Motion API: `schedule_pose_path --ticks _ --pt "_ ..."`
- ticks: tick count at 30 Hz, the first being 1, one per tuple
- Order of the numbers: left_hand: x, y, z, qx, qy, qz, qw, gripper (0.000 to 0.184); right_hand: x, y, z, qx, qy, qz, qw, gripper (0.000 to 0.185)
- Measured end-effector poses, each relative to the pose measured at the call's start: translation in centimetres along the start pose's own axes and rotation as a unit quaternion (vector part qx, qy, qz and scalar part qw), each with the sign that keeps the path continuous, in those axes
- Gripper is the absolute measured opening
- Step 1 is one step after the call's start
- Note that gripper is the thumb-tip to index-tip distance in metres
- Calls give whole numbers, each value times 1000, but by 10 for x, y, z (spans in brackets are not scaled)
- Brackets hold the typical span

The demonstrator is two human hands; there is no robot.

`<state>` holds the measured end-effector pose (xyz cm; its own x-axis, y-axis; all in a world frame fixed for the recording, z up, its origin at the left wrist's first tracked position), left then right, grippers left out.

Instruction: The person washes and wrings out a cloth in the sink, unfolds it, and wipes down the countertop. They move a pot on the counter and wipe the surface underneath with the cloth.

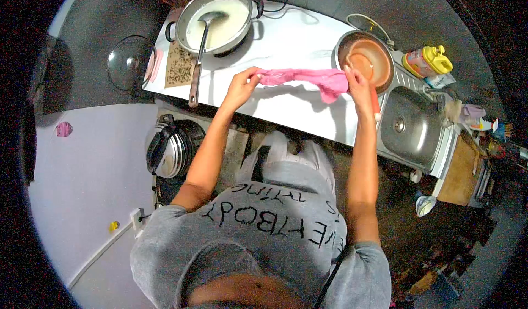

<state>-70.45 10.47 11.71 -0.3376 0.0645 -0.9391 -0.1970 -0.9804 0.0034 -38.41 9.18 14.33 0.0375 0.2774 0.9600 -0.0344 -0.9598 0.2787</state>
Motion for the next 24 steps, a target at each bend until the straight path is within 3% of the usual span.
schedule_pose_path --ticks 2,3,4,6,8,11,13,14,16,17,20,22,23,24 --pt "-2 -7 9 -33 -11 30 999 17 -3 0 6 4 -33 -42 999 25" --pt "0 -11 8 12 -32 47 998 18 -5 1 10 5 -32 -46 998 25" --pt "4 -12 7 56 -53 66 995 19 -9 1 15 -20 43 -30 998 25" --pt "12 -22 0 24 -146 13 989 21 -16 -10 19 -57 189 10 980 26" --pt "11 -36 -14 9 -235 4 972 21 -18 -17 16 -82 147 25 985 25" --pt "-16 -62 -22 101 -326 -18 940 23 -3 -30 2 -44 143 57 987 26" --pt "-21 -80 -29 65 -361 -55 929 23 -15 -56 14 -37 106 144 983 17" --pt "-28 -88 -29 66 -376 -75 921 22 -11 -64 19 -76 198 158 964 16" --pt "-41 -98 -26 32 -363 -96 926 20 9 -64 12 -73 219 281 932 16" --pt "-46 -100 -26 -10 -377 -131 917 18 22 -54 -1 -116 180 266 940 16" --pt "-65 -87 -13 -39 -393 -196 897 17 11 -45 5 -94 121 240 958 13" --pt "-47 -68 -10 -12 -384 -198 902 16 -15 -45 19 -12 266 219 939 18" --pt "-36 -55 -9 13 -362 -185 913 16 -24 -39 17 -19 475 239 847 22" --pt "-23 -41 -9 111 -401 -93 904 15 -8 -13 -4 -17 519 174 837 24"
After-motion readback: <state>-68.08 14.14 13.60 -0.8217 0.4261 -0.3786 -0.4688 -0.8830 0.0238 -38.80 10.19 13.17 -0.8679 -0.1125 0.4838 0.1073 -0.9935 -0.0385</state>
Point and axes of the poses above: each hand's wrist, its own y-axis away from the middle knuckle, its own z-axis out of the back of the hand, x = y × z, the point moved 2 cm from there along -y, towards the middle knuckle
